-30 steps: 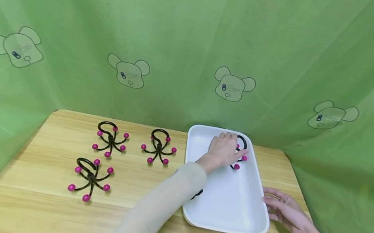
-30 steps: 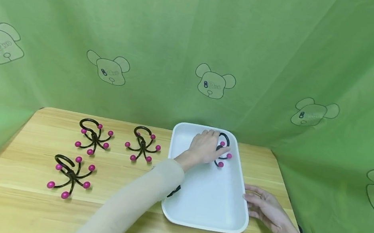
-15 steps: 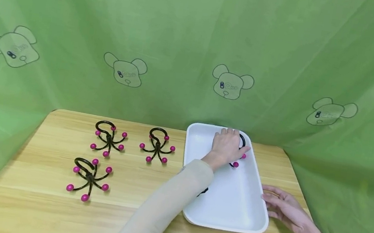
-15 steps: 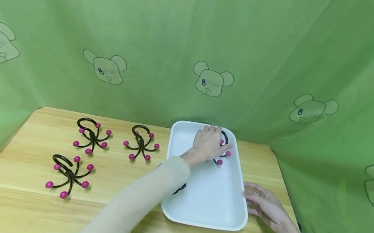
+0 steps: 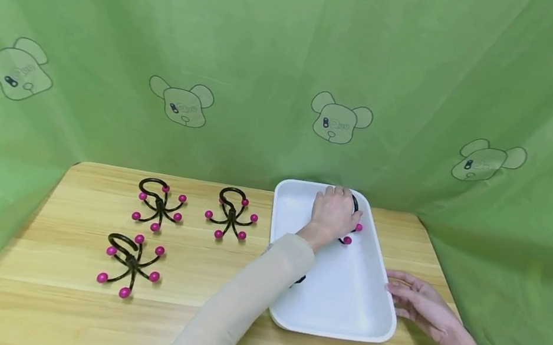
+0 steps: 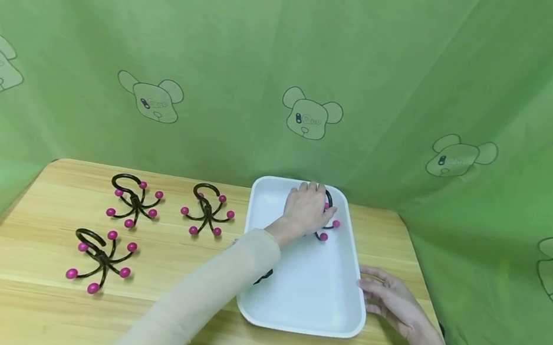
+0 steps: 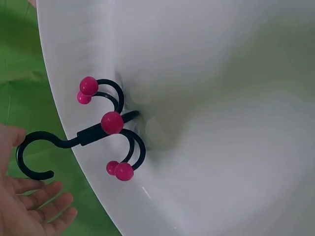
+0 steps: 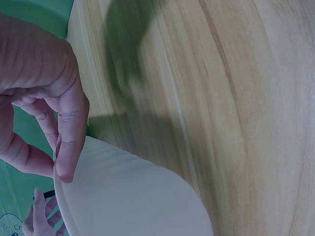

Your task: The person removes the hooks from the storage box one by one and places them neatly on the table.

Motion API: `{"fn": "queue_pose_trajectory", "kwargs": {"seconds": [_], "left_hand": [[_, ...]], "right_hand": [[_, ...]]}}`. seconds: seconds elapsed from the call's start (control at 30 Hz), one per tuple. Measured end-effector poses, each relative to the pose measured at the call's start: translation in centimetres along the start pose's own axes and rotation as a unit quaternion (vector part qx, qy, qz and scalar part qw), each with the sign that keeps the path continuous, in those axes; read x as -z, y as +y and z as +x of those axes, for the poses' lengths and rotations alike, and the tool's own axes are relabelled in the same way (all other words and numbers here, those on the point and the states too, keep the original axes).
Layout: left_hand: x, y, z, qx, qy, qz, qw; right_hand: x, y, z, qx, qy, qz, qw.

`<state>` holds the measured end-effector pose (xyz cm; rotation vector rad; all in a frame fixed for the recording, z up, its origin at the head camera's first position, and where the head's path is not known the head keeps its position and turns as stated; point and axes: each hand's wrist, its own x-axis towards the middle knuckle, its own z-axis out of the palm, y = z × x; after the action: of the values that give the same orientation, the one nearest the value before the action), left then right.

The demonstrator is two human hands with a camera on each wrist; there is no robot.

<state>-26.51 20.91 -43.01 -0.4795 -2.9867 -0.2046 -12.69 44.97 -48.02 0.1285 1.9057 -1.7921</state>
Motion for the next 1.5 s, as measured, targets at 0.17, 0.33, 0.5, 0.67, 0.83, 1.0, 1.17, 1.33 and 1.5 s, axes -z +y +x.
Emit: {"fn": "queue_pose_trajectory", "kwargs": {"seconds": [0.17, 0.33, 0.5, 0.67, 0.83, 1.0, 1.17, 1.33, 1.5], "left_hand": [[0.3, -0.2, 0.0, -0.011, -0.004, 0.007, 0.9999], [0.4, -0.4, -0.3, -0.038, -0.003, 0.017, 0.9991], [0.5, -0.6, -0.4, -0.055, 0.007, 0.029, 0.9980], [0.3, -0.8, -0.4, -0.061, 0.018, 0.046, 0.9969], [0.2, -1.0, -0.2, -0.060, 0.020, 0.060, 0.9962], [0.3, -1.2, -0.2, -0.059, 0.012, 0.075, 0.9953], [0.5, -1.2, -0.1, -0.073, 0.007, 0.092, 0.9931], [0.8, -1.3, 0.0, -0.082, 0.008, 0.098, 0.9917], [1.3, -1.5, -0.1, -0.095, 0.016, 0.097, 0.9906]], "right_hand": [[0.2, 0.0, 0.0, -0.003, 0.004, 0.005, 1.000], [0.2, -0.1, 0.1, -0.002, 0.004, 0.013, 1.000], [0.1, -0.1, 0.1, -0.004, 0.006, 0.012, 1.000], [0.1, 0.0, 0.1, -0.005, 0.011, 0.004, 1.000], [0.1, 0.0, 0.0, -0.002, 0.006, 0.010, 1.000], [0.1, 0.0, 0.1, 0.001, -0.002, 0.011, 1.000], [0.1, 0.0, 0.1, 0.002, -0.003, 0.013, 1.000], [0.1, 0.0, 0.2, 0.002, -0.001, 0.012, 1.000], [0.0, -0.1, 0.1, 0.006, -0.005, 0.011, 1.000]]}}
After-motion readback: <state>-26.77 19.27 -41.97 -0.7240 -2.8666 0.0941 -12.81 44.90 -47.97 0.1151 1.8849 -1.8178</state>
